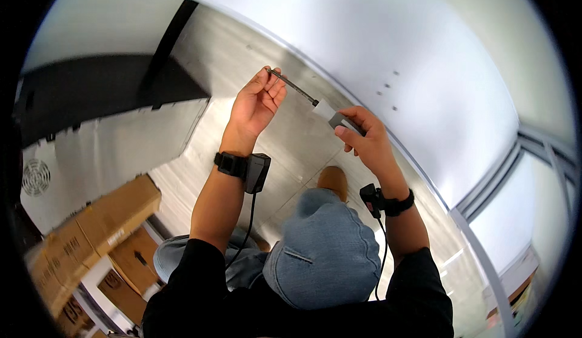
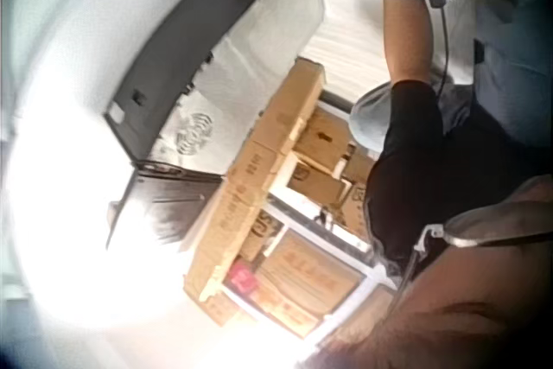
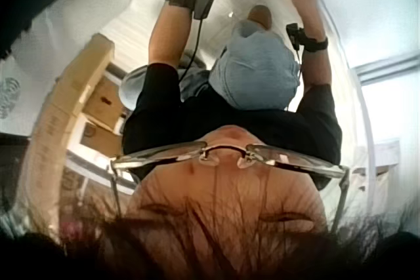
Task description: The person uses a screwdriver to tighten screws on the back panel of a large white appliance. They systematically move from one screw to the next, securing the panel in place.
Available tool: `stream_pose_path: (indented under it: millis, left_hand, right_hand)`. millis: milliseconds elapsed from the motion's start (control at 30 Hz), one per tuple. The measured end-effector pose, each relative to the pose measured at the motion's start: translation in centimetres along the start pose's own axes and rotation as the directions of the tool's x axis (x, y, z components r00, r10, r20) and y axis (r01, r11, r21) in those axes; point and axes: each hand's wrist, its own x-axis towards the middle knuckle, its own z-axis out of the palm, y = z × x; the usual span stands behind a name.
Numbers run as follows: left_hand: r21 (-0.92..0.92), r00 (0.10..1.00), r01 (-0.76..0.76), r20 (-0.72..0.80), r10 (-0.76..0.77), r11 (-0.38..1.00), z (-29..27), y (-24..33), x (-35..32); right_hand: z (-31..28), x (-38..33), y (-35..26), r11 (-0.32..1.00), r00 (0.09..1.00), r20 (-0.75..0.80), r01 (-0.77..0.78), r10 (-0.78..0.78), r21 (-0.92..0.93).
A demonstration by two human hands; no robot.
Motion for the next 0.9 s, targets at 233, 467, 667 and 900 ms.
stream_pose_path:
  millis: [233,467,667,900]
  left_hand:
    - [-0.043,0.961,-0.195,-0.21,0.182,0.98,-8.2,5.1,-6.2]
    - [-0.083,0.894,-0.283,-0.383,0.232,0.956,-14.1,8.1,-10.6]
    - [-0.032,0.85,-0.247,-0.487,0.201,0.969,-17.2,9.4,-11.9]
    - [0.058,0.825,-0.306,-0.482,0.295,0.95,-18.2,12.7,-12.0]
  right_hand:
    - [9.1,3.3,-1.8,0.981,0.973,0.227,0.003,0.043,-0.195]
    - [16.1,5.3,-1.4,0.884,0.924,0.364,0.263,-0.115,-0.388]
    - [20.2,5.6,-1.9,0.686,0.854,0.436,0.499,-0.284,-0.53]
    - [23.6,7.0,0.9,0.912,0.878,0.478,0.216,-0.025,-0.349]
